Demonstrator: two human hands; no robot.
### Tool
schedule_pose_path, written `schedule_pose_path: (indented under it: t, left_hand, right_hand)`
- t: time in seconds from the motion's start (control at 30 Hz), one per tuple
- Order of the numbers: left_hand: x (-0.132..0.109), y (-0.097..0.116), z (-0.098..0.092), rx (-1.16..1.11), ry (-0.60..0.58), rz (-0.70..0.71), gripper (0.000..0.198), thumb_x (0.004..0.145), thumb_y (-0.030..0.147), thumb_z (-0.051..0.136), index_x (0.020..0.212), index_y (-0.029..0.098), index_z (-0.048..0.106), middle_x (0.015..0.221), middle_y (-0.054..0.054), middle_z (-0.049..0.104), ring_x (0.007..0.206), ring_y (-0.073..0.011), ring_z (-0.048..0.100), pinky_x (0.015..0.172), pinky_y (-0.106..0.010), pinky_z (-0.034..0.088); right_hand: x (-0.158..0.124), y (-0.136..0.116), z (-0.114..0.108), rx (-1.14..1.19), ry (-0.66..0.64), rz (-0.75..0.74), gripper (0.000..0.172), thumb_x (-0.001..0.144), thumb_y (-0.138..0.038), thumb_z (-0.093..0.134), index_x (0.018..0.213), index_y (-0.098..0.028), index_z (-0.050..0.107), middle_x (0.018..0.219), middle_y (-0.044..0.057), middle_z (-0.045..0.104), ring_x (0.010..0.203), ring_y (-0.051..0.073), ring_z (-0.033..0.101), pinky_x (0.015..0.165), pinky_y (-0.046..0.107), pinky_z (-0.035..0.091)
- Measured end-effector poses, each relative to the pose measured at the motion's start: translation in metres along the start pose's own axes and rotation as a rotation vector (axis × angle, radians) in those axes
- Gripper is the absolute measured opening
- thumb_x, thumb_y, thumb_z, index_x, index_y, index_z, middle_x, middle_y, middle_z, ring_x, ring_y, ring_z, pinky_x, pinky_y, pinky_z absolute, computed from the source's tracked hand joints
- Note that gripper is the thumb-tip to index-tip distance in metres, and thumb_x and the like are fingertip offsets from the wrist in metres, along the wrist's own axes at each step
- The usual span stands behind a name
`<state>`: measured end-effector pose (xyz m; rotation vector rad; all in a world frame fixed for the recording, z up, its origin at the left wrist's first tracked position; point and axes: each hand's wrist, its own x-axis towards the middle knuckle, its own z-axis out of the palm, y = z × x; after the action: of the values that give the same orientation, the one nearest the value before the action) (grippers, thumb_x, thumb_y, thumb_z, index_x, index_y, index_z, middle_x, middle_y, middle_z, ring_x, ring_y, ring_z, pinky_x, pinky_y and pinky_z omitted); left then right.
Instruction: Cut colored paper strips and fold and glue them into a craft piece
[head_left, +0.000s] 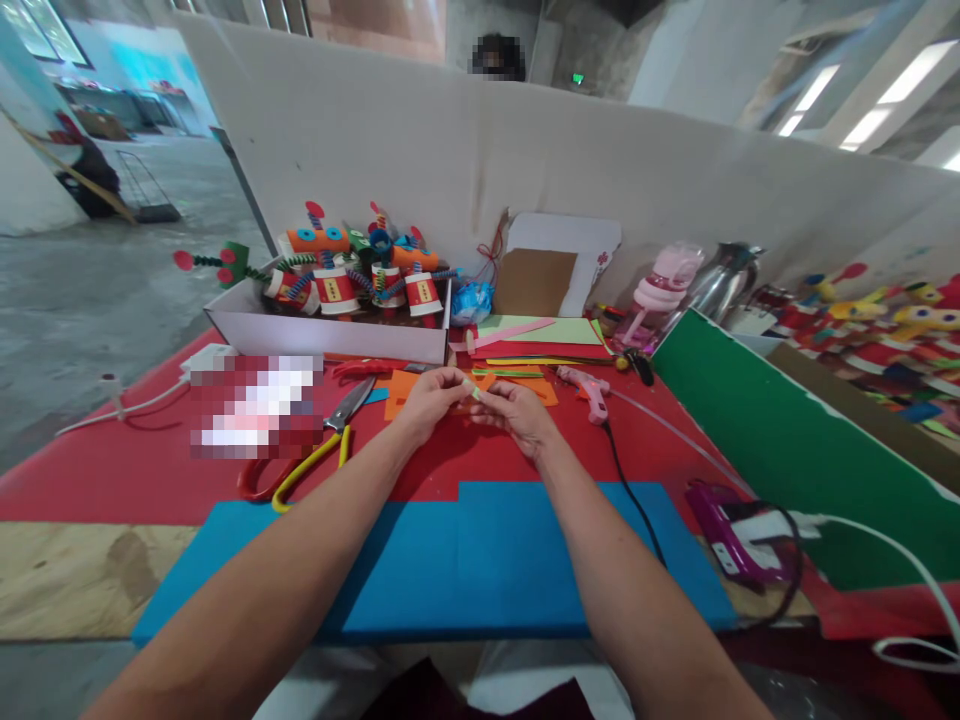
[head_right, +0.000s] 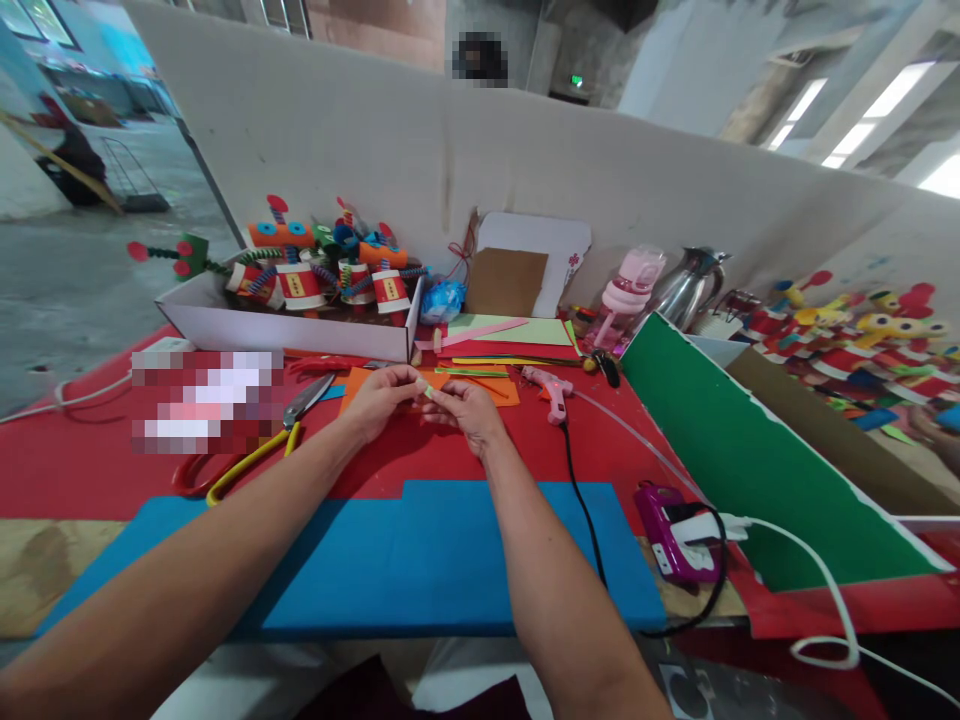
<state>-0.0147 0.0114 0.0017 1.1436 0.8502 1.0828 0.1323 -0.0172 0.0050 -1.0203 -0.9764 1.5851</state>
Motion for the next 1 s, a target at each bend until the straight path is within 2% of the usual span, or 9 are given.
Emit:
schedule_pose_path:
  t: [0.13, 0.33, 0.5, 0.77, 1.0]
  left_hand:
    - [0.001, -0.002, -0.001, -0.051, 0.019, 0.004, 0.031, 0.055, 0.037, 0.079, 0.059, 0.015, 0.058, 0.05, 0.003, 0.054, 0.047, -0.0065, 0.045, 0.049, -0.02, 0.034]
    - [0.002, -0.005, 0.002, -0.15, 0.057, 0.018, 0.034, 0.055, 0.037, 0.081, 0.075, 0.014, 0.065, 0.058, 0.002, 0.06, 0.052, -0.0063, 0.049, 0.052, -0.019, 0.037]
    - [0.002, -0.011, 0.007, -0.14, 0.044, 0.005, 0.038, 0.051, 0.035, 0.085, 0.077, 0.013, 0.067, 0.071, -0.002, 0.067, 0.061, -0.0094, 0.057, 0.058, -0.022, 0.043]
    - [0.002, -0.014, 0.008, -0.105, 0.099, 0.021, 0.035, 0.051, 0.038, 0.083, 0.069, 0.013, 0.067, 0.059, 0.0, 0.062, 0.05, -0.0069, 0.049, 0.051, -0.021, 0.038]
    - [-0.002, -0.012, 0.013, -0.091, 0.125, -0.005, 0.035, 0.052, 0.037, 0.082, 0.073, 0.013, 0.067, 0.066, -0.001, 0.065, 0.056, -0.0091, 0.054, 0.053, -0.022, 0.04]
  right_hand:
    - [0.003, 0.002, 0.0, -0.026, 0.046, -0.029, 0.026, 0.057, -0.029, 0.081, 0.073, -0.015, 0.067, 0.07, 0.0, 0.07, 0.061, 0.009, 0.064, 0.059, 0.02, 0.054]
    - [0.011, 0.008, 0.003, 0.072, 0.255, -0.164, 0.024, 0.056, -0.029, 0.08, 0.062, -0.017, 0.06, 0.057, -0.004, 0.063, 0.056, 0.009, 0.061, 0.061, 0.022, 0.053]
    - [0.006, 0.008, 0.014, 0.137, 0.217, -0.236, 0.024, 0.057, -0.033, 0.078, 0.07, -0.018, 0.063, 0.065, -0.003, 0.067, 0.059, 0.011, 0.063, 0.064, 0.026, 0.053]
    - [0.005, 0.009, 0.02, 0.119, 0.306, -0.257, 0.024, 0.053, -0.032, 0.078, 0.065, -0.017, 0.063, 0.058, -0.005, 0.063, 0.055, 0.009, 0.059, 0.064, 0.025, 0.053]
    - [0.004, 0.011, 0.024, 0.136, 0.339, -0.299, 0.028, 0.053, -0.036, 0.077, 0.065, -0.019, 0.06, 0.059, -0.004, 0.064, 0.05, 0.01, 0.056, 0.057, 0.026, 0.052]
